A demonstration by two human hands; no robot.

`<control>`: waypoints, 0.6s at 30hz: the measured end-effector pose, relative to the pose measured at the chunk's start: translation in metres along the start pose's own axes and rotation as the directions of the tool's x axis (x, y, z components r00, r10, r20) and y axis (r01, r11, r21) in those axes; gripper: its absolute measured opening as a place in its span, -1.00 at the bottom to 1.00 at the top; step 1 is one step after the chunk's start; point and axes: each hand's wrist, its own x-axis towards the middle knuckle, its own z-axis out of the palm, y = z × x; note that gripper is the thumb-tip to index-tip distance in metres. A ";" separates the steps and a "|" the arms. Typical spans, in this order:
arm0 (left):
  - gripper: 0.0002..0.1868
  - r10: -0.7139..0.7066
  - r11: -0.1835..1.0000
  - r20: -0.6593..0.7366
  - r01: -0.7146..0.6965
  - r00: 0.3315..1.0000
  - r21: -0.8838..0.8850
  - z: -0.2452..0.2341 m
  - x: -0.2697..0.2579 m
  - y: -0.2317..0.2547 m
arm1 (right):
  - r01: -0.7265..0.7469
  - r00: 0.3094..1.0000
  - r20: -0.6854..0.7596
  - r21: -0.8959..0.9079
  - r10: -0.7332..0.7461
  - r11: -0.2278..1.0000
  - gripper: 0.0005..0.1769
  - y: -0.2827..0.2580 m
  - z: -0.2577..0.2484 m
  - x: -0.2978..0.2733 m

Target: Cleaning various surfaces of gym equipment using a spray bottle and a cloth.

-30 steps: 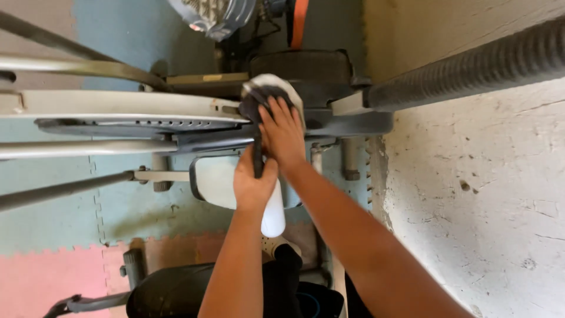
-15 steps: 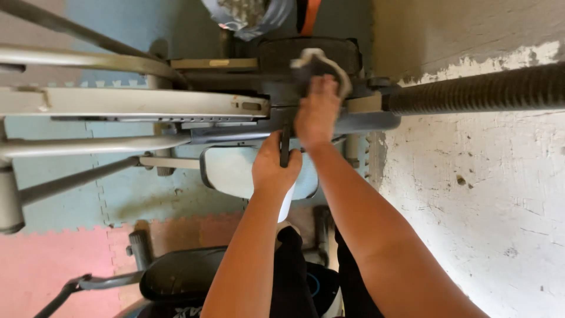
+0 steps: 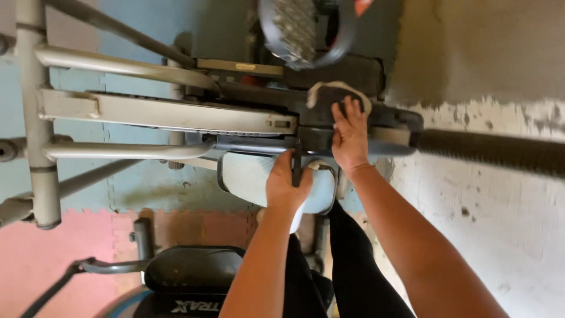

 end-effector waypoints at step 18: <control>-0.51 -0.171 0.972 -0.190 0.134 0.967 -0.194 -0.010 0.037 0.003 | 0.235 0.608 0.644 0.413 -0.464 0.880 -0.46 -0.113 0.144 0.181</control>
